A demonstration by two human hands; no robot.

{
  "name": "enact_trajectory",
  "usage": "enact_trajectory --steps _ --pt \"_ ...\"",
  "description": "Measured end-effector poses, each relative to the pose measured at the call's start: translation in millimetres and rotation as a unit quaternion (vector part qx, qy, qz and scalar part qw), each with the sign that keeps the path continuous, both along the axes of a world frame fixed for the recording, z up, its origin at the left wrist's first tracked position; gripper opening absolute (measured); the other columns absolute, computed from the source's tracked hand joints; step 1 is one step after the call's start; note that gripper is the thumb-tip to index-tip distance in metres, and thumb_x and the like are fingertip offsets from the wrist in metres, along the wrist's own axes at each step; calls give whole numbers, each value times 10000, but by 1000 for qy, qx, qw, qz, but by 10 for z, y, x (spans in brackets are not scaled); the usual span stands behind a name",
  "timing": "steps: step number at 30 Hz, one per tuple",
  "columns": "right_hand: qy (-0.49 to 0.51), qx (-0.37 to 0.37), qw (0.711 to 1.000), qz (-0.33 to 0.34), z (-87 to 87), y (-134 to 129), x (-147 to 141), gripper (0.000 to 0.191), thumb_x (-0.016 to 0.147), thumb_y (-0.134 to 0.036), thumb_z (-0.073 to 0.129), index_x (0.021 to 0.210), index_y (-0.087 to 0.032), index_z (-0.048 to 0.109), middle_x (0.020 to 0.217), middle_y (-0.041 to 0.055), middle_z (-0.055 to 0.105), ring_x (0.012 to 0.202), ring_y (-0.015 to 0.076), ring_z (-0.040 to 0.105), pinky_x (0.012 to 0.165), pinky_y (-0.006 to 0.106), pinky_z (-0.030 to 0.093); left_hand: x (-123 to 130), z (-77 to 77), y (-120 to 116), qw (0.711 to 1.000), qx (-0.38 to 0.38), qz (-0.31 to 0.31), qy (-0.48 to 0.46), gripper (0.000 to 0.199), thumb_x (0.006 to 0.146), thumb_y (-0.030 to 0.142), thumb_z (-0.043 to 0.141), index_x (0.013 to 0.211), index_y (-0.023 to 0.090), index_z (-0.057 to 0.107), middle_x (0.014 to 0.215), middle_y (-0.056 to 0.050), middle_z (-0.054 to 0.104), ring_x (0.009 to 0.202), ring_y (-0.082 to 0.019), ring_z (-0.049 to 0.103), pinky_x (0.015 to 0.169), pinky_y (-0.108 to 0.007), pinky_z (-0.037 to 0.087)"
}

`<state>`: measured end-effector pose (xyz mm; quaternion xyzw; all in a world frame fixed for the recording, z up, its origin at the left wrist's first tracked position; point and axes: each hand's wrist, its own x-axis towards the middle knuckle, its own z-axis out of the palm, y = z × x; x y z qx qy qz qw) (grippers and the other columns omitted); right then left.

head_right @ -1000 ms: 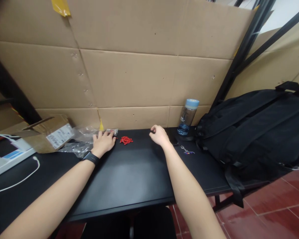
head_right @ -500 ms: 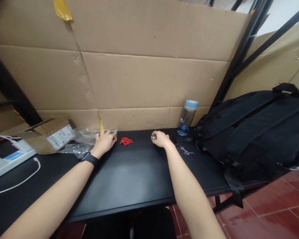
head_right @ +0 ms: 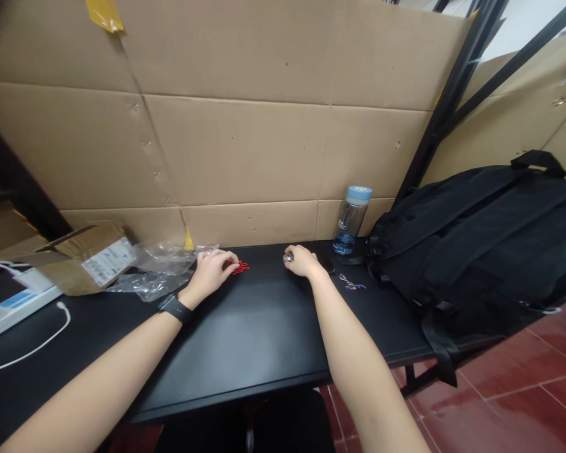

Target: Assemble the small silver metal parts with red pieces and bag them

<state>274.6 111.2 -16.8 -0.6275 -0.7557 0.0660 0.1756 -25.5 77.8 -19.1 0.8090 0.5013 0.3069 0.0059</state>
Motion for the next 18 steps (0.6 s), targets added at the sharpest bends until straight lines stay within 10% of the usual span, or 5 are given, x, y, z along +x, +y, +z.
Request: enact_trajectory --steps 18 --pt "23 15 1000 13 -69 94 45 244 839 -269 649 1081 -259 685 1108 49 735 992 213 684 865 321 496 99 -42 -87 991 74 -6 111 226 982 280 481 939 239 698 1021 -81 737 1105 -282 512 940 -472 312"
